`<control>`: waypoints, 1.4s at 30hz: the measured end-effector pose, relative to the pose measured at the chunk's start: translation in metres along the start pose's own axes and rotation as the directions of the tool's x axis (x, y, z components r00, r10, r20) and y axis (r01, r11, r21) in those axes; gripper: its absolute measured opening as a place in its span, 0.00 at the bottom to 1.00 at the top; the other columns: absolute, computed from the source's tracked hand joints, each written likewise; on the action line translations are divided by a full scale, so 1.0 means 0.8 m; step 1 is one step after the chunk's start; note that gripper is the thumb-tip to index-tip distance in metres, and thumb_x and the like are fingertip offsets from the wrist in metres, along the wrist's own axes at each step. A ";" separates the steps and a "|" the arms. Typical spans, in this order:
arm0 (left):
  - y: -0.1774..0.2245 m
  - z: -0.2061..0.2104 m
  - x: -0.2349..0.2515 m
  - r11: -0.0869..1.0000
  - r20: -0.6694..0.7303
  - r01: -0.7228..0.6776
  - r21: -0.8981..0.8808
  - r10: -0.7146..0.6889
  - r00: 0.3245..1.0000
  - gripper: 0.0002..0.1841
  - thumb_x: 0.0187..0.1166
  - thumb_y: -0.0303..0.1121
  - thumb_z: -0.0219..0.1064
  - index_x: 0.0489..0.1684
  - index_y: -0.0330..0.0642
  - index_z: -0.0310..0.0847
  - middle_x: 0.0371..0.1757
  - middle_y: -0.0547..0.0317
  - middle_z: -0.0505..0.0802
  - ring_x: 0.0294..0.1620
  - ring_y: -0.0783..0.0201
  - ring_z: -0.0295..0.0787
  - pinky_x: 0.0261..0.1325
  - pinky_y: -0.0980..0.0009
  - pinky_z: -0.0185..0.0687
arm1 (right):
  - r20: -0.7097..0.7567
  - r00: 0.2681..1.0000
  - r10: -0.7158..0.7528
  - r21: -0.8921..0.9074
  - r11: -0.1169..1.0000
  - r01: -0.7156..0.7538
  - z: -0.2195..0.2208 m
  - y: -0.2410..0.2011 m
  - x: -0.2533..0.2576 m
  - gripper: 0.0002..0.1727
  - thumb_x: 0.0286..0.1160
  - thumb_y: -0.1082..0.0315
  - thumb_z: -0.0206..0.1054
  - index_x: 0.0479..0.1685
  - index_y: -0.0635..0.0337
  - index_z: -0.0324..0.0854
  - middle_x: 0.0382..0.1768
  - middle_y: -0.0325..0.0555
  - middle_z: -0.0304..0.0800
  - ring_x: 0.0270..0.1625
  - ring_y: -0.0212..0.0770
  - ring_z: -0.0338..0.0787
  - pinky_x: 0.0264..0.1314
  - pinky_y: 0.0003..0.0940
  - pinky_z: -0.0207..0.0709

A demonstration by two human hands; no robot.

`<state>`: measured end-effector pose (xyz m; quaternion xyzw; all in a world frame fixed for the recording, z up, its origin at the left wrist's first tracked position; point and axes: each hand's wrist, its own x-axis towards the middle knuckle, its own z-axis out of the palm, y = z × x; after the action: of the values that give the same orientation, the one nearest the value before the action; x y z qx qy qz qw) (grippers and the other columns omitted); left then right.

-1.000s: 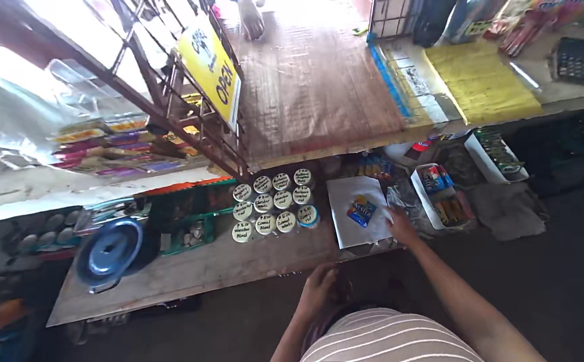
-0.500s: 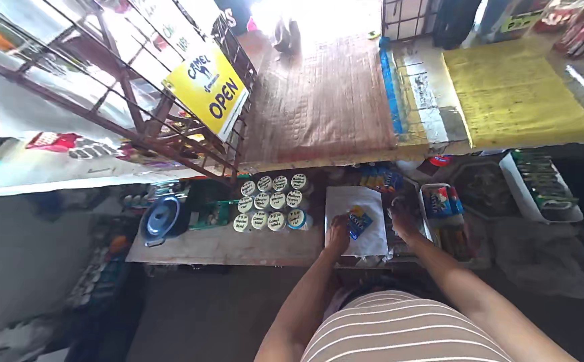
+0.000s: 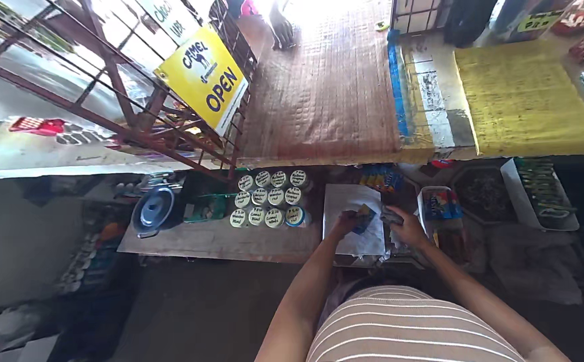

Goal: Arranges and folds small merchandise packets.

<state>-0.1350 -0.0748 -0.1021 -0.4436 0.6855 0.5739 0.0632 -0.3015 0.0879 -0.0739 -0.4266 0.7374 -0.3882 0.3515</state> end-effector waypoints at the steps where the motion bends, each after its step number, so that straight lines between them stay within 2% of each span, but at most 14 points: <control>1: 0.004 0.003 -0.004 0.995 0.033 -0.018 -0.102 0.022 0.999 0.19 0.86 0.32 0.63 0.67 0.27 0.76 0.58 0.39 0.87 0.54 0.58 0.85 0.62 0.60 0.81 | -0.045 0.993 -0.111 -0.012 0.994 0.110 0.009 -0.008 -0.005 0.28 0.68 0.80 0.64 0.74 0.70 0.79 0.73 0.64 0.82 0.77 0.57 0.81 0.83 0.48 0.69; 5: 0.035 0.008 -0.044 0.986 0.178 -0.065 -0.152 0.092 0.980 0.19 0.89 0.26 0.52 0.75 0.27 0.67 0.64 0.40 0.84 0.60 0.60 0.84 0.65 0.62 0.81 | 0.049 0.905 -0.423 -0.188 0.886 0.424 0.044 -0.018 0.004 0.28 0.64 0.84 0.63 0.70 0.67 0.83 0.76 0.62 0.80 0.82 0.64 0.75 0.85 0.55 0.66; 9: 0.033 0.013 -0.061 0.839 0.202 0.052 -0.542 0.070 0.977 0.21 0.94 0.28 0.45 0.82 0.30 0.59 0.65 0.45 0.84 0.59 0.62 0.85 0.65 0.62 0.82 | -0.003 1.000 -0.024 -0.258 0.966 0.023 0.016 -0.021 0.028 0.26 0.80 0.79 0.56 0.79 0.68 0.75 0.77 0.66 0.78 0.81 0.63 0.76 0.87 0.54 0.64; 12: 0.031 0.008 -0.061 0.572 0.140 0.096 -0.815 0.034 0.990 0.22 0.97 0.34 0.36 0.85 0.36 0.54 0.63 0.48 0.85 0.60 0.61 0.85 0.66 0.61 0.81 | -0.246 0.963 -0.113 -0.236 0.970 0.054 0.007 -0.049 0.016 0.25 0.73 0.82 0.59 0.72 0.69 0.81 0.72 0.68 0.82 0.77 0.64 0.81 0.82 0.54 0.70; 16: 0.059 0.011 -0.070 0.190 0.187 0.178 -0.965 0.032 0.982 0.26 0.95 0.51 0.31 0.66 0.44 0.71 0.50 0.55 0.90 0.52 0.62 0.90 0.56 0.62 0.87 | -0.098 0.950 -0.297 -0.273 0.926 0.261 0.073 -0.074 -0.010 0.29 0.68 0.86 0.59 0.73 0.68 0.80 0.80 0.65 0.75 0.85 0.65 0.70 0.88 0.58 0.62; 18: 0.059 0.009 -0.066 0.135 0.157 0.152 -0.979 0.028 0.987 0.29 0.94 0.54 0.31 0.56 0.45 0.76 0.41 0.58 0.92 0.43 0.64 0.92 0.47 0.64 0.89 | -0.117 0.896 -0.428 -0.316 0.872 0.375 0.100 -0.055 -0.023 0.28 0.66 0.87 0.60 0.69 0.67 0.84 0.77 0.64 0.79 0.82 0.65 0.75 0.84 0.56 0.68; 21: 0.049 0.004 -0.051 0.287 0.075 0.080 -0.954 -0.026 0.997 0.21 0.95 0.46 0.38 0.58 0.43 0.73 0.43 0.57 0.90 0.44 0.65 0.90 0.50 0.66 0.88 | -0.053 0.923 -0.382 -0.199 0.909 0.365 0.080 -0.034 -0.058 0.23 0.64 0.85 0.65 0.62 0.68 0.89 0.68 0.64 0.87 0.74 0.62 0.83 0.81 0.52 0.73; 24: 0.059 0.001 -0.049 0.624 0.049 0.032 -0.781 0.009 0.999 0.17 0.94 0.32 0.46 0.74 0.32 0.64 0.55 0.48 0.88 0.52 0.62 0.89 0.57 0.64 0.87 | 0.030 0.994 0.106 -0.058 0.993 -0.104 0.030 -0.034 -0.101 0.16 0.74 0.68 0.66 0.54 0.69 0.89 0.56 0.63 0.91 0.64 0.58 0.89 0.73 0.55 0.76; 27: 0.071 0.007 -0.061 0.903 0.246 -0.109 -0.416 0.227 0.942 0.14 0.87 0.25 0.57 0.65 0.24 0.72 0.51 0.51 0.89 0.50 0.68 0.88 0.59 0.67 0.86 | -0.060 0.947 0.316 -0.009 0.948 -0.317 -0.018 -0.026 -0.131 0.29 0.81 0.48 0.65 0.55 0.72 0.87 0.49 0.69 0.91 0.56 0.62 0.90 0.66 0.62 0.77; 30: 0.094 0.030 -0.066 0.911 0.525 -0.395 -0.116 0.394 0.754 0.13 0.81 0.27 0.64 0.57 0.26 0.82 0.47 0.54 0.92 0.46 0.75 0.87 0.58 0.72 0.83 | -0.052 0.961 0.272 -0.089 0.957 -0.276 -0.064 -0.021 -0.149 0.36 0.79 0.41 0.64 0.80 0.57 0.77 0.67 0.61 0.88 0.71 0.60 0.86 0.78 0.61 0.72; 32: 0.117 0.057 -0.064 0.867 0.571 -0.494 -0.063 0.438 0.695 0.14 0.81 0.29 0.66 0.56 0.26 0.84 0.46 0.52 0.92 0.44 0.74 0.86 0.55 0.72 0.83 | -0.057 0.988 0.143 -0.135 0.980 -0.149 -0.085 -0.022 -0.153 0.25 0.79 0.50 0.68 0.60 0.63 0.89 0.54 0.59 0.94 0.60 0.56 0.92 0.68 0.60 0.78; 35: 0.149 0.088 -0.049 0.837 0.342 -0.527 -0.144 0.542 0.767 0.21 0.80 0.28 0.66 0.69 0.26 0.77 0.59 0.44 0.91 0.55 0.66 0.89 0.63 0.68 0.84 | -0.145 0.983 0.115 -0.217 0.965 -0.145 -0.120 -0.021 -0.141 0.22 0.81 0.56 0.64 0.32 0.69 0.87 0.33 0.60 0.90 0.42 0.57 0.90 0.50 0.61 0.76; 39: 0.143 0.078 -0.020 0.843 -0.009 -0.503 -0.189 0.510 0.860 0.21 0.86 0.28 0.61 0.72 0.23 0.73 0.67 0.35 0.87 0.68 0.54 0.86 0.74 0.60 0.79 | -0.142 0.914 0.380 -0.344 0.847 -0.406 -0.174 -0.022 -0.089 0.22 0.88 0.56 0.58 0.58 0.65 0.88 0.56 0.67 0.91 0.65 0.66 0.87 0.71 0.67 0.70; 42: 0.100 0.062 -0.011 0.901 -0.110 -0.411 -0.140 0.399 0.910 0.18 0.86 0.28 0.60 0.68 0.22 0.76 0.64 0.36 0.88 0.63 0.56 0.88 0.70 0.63 0.80 | -0.049 0.887 0.459 -0.417 0.797 -0.436 -0.183 0.011 -0.038 0.22 0.91 0.56 0.54 0.61 0.65 0.86 0.61 0.67 0.88 0.68 0.67 0.85 0.71 0.68 0.69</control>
<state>-0.2048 -0.0326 -0.0547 -0.3173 0.7164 0.6096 -0.1204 -0.4168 0.1581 -0.0098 -0.3157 0.8727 -0.1159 0.3539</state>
